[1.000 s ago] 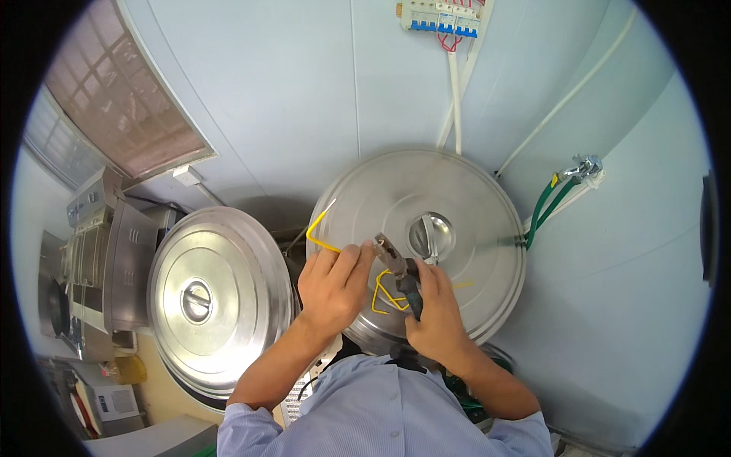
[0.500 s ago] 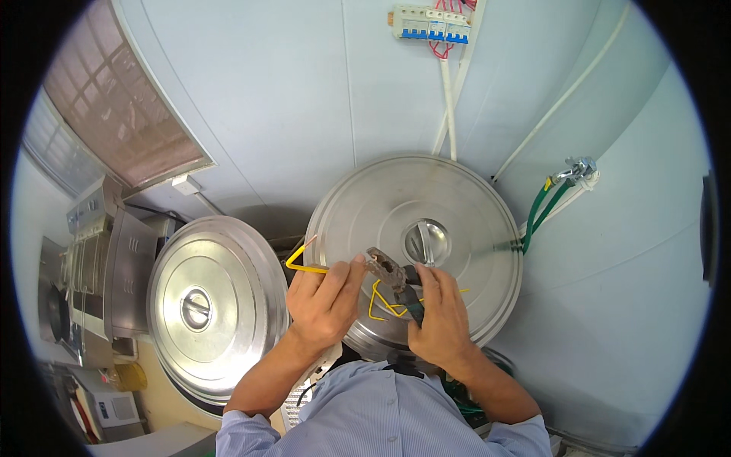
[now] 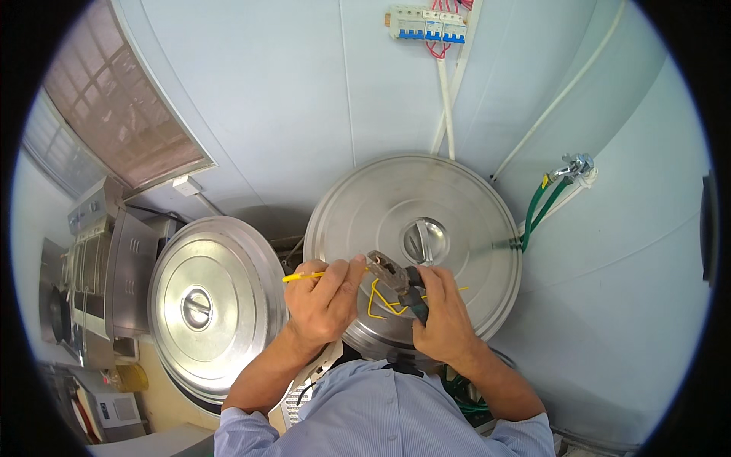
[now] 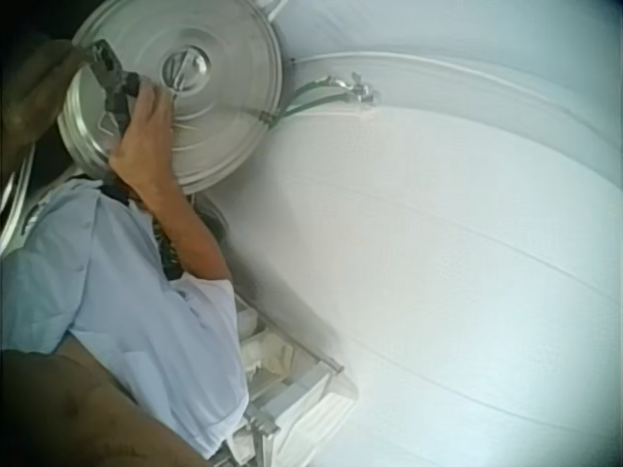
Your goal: The person works on an electrical distribution box mounted on a wall, using a screwdriver to tighten terminal screws and connect yellow wires. They also use pliers to strip the insulation from the ends of the wires and prepare them for connection.
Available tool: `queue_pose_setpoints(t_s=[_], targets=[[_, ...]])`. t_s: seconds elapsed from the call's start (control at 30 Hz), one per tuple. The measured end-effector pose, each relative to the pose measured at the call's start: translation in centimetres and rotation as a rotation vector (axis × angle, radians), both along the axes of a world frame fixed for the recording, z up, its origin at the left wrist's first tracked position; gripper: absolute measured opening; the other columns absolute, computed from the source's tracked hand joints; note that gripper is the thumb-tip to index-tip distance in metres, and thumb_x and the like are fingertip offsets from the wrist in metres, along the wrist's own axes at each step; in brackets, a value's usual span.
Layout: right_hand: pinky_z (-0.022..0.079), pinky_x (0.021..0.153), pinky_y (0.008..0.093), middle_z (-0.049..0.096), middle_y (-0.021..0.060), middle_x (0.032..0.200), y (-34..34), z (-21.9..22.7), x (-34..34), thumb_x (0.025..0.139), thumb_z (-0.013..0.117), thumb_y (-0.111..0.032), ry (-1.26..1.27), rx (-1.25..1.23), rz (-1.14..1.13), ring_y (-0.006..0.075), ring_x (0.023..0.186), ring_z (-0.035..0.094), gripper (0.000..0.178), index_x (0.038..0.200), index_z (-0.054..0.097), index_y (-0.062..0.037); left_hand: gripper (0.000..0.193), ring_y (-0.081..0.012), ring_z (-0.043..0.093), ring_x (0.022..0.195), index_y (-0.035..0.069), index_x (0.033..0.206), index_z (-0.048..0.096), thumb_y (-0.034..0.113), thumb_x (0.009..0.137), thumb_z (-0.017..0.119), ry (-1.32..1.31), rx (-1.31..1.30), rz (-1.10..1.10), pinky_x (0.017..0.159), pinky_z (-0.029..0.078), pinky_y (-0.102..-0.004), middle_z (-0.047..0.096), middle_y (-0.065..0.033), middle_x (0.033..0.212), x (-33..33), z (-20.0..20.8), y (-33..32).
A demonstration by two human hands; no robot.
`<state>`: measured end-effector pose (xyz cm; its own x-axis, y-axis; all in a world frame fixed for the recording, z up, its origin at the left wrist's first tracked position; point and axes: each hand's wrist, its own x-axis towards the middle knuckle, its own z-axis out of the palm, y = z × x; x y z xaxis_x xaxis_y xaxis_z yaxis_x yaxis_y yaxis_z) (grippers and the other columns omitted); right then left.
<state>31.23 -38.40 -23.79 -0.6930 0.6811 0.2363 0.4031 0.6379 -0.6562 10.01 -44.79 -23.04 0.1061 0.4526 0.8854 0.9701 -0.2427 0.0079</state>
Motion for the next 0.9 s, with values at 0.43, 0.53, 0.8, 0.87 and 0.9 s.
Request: queue_pose_setpoints(t_s=[0.43,0.53,0.8,0.87,0.9], targets=[[0.027,0.114,0.0608,0.041,0.0266,0.137,0.0,-1.7,-0.3,0.069,0.065,0.002,-0.083,0.091,0.018,0.0465,0.128,0.04,0.086,0.147,0.029,0.0065,0.022,-0.0232,0.042,0.06,0.0,0.085,0.069,-0.006,0.065,0.077,-0.176,-0.245,-0.035,0.054,0.035,-0.0354,0.049,-0.0052,0.071,0.7,1.6,-1.1],[0.039,0.106,0.0471,0.044,0.0264,0.129,0.3,-1.1,-0.1,0.065,0.064,0.009,-0.057,0.122,0.045,0.0452,0.12,0.046,0.09,0.148,0.028,0.0057,0.023,-0.0237,0.042,0.06,-0.001,0.086,0.069,-0.006,0.065,0.077,-0.215,-0.276,-0.081,0.054,0.035,-0.0356,0.049,-0.0059,0.071,0.5,1.7,-1.3],[0.027,0.116,0.0572,0.039,0.0273,0.139,0.9,0.0,0.6,0.07,0.065,0.004,-0.089,0.009,0.101,0.0466,0.132,0.038,0.086,0.148,0.028,0.0051,0.027,-0.0229,0.044,0.063,-0.003,0.089,0.069,-0.006,0.064,0.078,-0.108,-0.233,-0.09,0.057,0.035,-0.0355,0.051,-0.0055,0.074,0.5,1.6,-1.2],[0.027,0.116,0.0573,0.038,0.0279,0.14,0.7,-0.1,0.7,0.071,0.065,0.004,-0.097,0.032,0.099,0.0468,0.133,0.037,0.086,0.149,0.027,0.0051,0.029,-0.022,0.044,0.063,-0.002,0.089,0.069,-0.004,0.062,0.077,-0.109,-0.23,-0.097,0.057,0.034,-0.0354,0.049,-0.0048,0.073,0.4,1.5,-1.1],[0.027,0.116,0.0574,0.038,0.0281,0.141,0.7,-0.1,0.7,0.071,0.065,0.003,-0.097,0.051,0.097,0.0469,0.133,0.037,0.086,0.148,0.028,0.0051,0.03,-0.0213,0.043,0.063,-0.001,0.089,0.069,-0.002,0.06,0.076,-0.1,-0.216,-0.096,0.057,0.033,-0.0352,0.047,-0.0042,0.072,0.4,1.3,-1.0]])
